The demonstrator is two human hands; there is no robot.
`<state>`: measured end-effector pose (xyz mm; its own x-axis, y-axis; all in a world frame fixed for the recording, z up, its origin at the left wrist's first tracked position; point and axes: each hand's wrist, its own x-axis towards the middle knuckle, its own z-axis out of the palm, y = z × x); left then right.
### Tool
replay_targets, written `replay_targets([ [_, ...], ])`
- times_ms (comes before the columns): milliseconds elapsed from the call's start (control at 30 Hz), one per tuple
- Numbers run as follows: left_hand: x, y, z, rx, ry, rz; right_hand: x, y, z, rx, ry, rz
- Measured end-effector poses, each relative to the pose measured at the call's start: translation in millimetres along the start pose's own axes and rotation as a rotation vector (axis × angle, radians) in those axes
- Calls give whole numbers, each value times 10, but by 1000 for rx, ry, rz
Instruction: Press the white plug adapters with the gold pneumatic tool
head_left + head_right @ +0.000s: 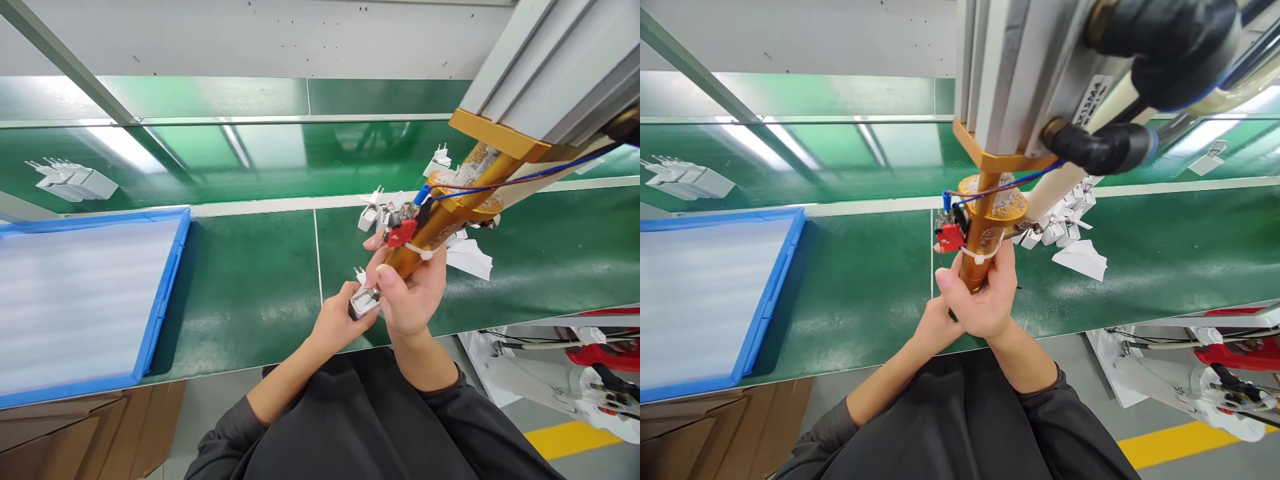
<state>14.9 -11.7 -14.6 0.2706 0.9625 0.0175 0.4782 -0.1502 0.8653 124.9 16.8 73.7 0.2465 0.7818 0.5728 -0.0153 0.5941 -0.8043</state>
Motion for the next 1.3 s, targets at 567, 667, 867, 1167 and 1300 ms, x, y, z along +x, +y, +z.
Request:
replay_targets([
  [567, -111, -450, -395, 360, 170, 412, 45, 71, -291, -56, 99, 37],
  [667, -133, -475, -395, 400, 202, 476, 39, 81, -304, -23, 95, 35],
  [867, -95, -441, -427, 458, 183, 517, 23, 73, -338, -82, 107, 67],
  [1167, -82, -391, -496, 469, 149, 527, -23, 101, -418, -31, 106, 67],
  [1300, -135, -416, -446, 419, 162, 484, -21, 117, -436, -20, 114, 64],
])
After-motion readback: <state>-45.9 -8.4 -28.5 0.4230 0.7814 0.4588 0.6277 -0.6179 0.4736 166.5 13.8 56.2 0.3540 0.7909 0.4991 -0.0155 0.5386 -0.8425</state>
